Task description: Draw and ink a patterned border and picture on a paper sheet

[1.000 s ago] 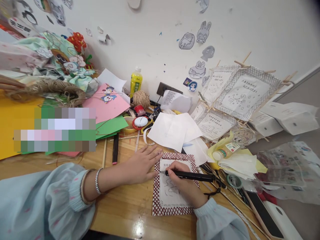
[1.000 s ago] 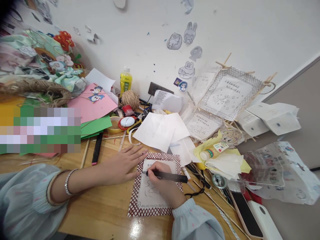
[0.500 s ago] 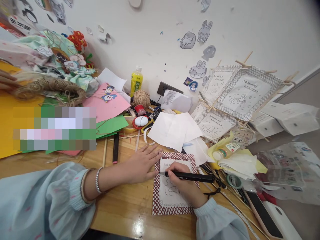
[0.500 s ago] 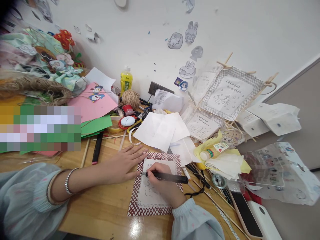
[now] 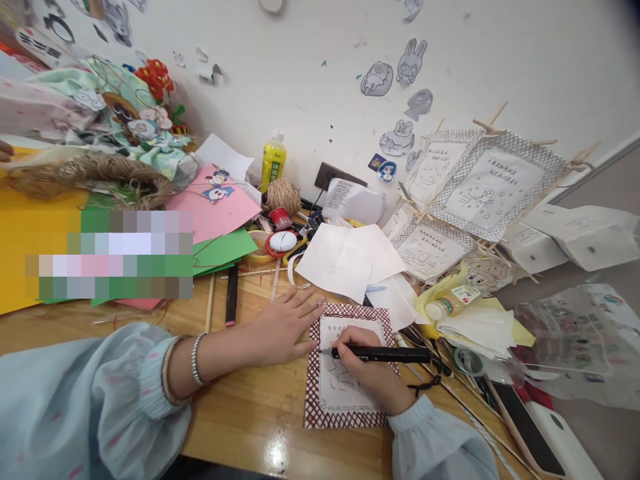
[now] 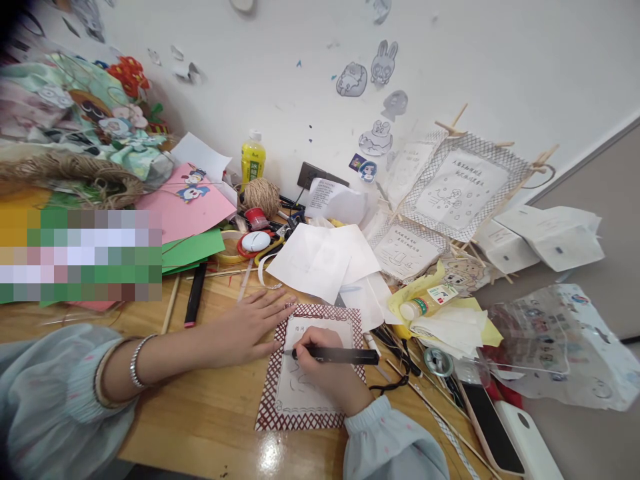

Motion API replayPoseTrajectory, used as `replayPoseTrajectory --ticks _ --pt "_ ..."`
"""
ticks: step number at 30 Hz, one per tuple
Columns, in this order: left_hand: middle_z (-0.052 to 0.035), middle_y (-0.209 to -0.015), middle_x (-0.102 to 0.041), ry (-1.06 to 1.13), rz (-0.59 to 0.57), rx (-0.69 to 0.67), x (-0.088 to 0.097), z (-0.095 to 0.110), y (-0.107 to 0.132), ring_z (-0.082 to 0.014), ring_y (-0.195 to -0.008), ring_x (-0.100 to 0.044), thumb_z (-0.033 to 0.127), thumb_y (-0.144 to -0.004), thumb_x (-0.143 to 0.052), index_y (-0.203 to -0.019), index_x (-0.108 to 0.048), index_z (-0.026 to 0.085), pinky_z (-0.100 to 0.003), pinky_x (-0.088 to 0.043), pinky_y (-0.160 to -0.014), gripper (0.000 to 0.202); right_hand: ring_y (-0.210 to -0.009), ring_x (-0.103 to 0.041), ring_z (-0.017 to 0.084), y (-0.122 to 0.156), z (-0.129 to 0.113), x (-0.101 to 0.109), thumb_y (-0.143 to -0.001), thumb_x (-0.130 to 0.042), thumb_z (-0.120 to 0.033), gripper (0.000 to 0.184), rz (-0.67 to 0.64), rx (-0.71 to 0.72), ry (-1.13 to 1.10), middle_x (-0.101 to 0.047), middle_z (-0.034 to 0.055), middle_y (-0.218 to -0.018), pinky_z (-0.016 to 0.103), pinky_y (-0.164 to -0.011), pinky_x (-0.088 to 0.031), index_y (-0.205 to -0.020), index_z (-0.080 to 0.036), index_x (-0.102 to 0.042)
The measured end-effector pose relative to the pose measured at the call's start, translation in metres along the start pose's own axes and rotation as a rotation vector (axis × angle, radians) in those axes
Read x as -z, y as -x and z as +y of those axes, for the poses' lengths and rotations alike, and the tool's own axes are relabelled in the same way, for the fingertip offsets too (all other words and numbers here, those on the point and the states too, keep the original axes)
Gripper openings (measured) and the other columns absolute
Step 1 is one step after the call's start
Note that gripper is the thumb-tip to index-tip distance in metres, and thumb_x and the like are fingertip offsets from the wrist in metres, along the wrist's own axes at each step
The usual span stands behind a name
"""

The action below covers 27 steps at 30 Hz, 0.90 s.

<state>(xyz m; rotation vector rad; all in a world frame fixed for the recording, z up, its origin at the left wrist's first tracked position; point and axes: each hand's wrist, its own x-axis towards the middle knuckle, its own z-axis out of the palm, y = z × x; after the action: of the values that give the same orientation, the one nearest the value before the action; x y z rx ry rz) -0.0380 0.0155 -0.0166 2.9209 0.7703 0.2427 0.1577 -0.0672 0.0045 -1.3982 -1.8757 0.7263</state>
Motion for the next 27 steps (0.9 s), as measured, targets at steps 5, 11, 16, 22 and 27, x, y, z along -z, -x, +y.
replayPoseTrajectory --ticks 5,11,16,22,27 --pt "-0.0119 -0.152 -0.027 -0.019 -0.002 0.008 0.0010 0.0005 -0.0001 -0.0302 -0.141 -0.019 0.053 -0.091 -0.038 -0.145 -0.031 0.013 -0.044 -0.012 -0.113 0.067 -0.057 -0.053 0.014 -0.0002 0.0023 -0.0004 -0.078 -0.050 -0.020 0.017 -0.001 0.032 -0.001 -0.058 -0.0009 -0.059 0.024 -0.055 -0.040 -0.062 -0.020 -0.054" --pt "-0.0117 -0.151 -0.028 0.002 0.021 0.001 -0.0016 -0.0008 0.0003 -0.0304 -0.140 -0.020 0.055 -0.092 -0.034 -0.146 -0.029 0.015 -0.045 -0.011 -0.112 0.067 -0.058 -0.053 0.014 0.0004 0.0028 -0.0006 -0.079 -0.049 -0.020 0.018 -0.006 0.033 0.012 -0.057 -0.0010 -0.059 0.025 -0.055 -0.040 -0.062 -0.020 -0.053" --pt "-0.0122 -0.151 -0.030 0.005 0.022 0.001 -0.0019 -0.0006 -0.0001 -0.0312 -0.140 -0.020 0.055 -0.092 -0.033 -0.144 -0.032 0.015 -0.046 -0.011 -0.112 0.066 -0.057 -0.051 0.013 0.0013 -0.0002 -0.0001 -0.079 -0.049 -0.020 0.019 -0.013 0.025 0.013 -0.056 -0.0017 -0.058 0.024 -0.054 -0.038 -0.061 -0.020 -0.052" --pt "-0.0117 -0.151 -0.028 -0.005 -0.019 0.016 0.0016 0.0012 -0.0004 -0.0324 -0.140 -0.019 0.053 -0.092 -0.037 -0.146 -0.030 0.014 -0.048 -0.011 -0.112 0.067 -0.056 -0.051 0.014 0.0013 -0.0030 0.0008 -0.079 -0.049 -0.019 0.020 -0.022 0.018 0.030 -0.054 -0.0015 -0.057 0.025 -0.054 -0.038 -0.059 -0.020 -0.051" --pt "-0.0113 -0.151 -0.029 -0.004 -0.005 0.015 0.0005 0.0008 -0.0002 -0.0309 -0.140 -0.019 0.053 -0.092 -0.037 -0.145 -0.031 0.015 -0.046 -0.010 -0.113 0.065 -0.058 -0.053 0.014 0.0028 -0.0008 0.0011 -0.078 -0.051 -0.017 0.019 -0.026 0.018 0.013 -0.058 -0.0008 -0.058 0.025 -0.056 -0.040 -0.059 -0.020 -0.053"
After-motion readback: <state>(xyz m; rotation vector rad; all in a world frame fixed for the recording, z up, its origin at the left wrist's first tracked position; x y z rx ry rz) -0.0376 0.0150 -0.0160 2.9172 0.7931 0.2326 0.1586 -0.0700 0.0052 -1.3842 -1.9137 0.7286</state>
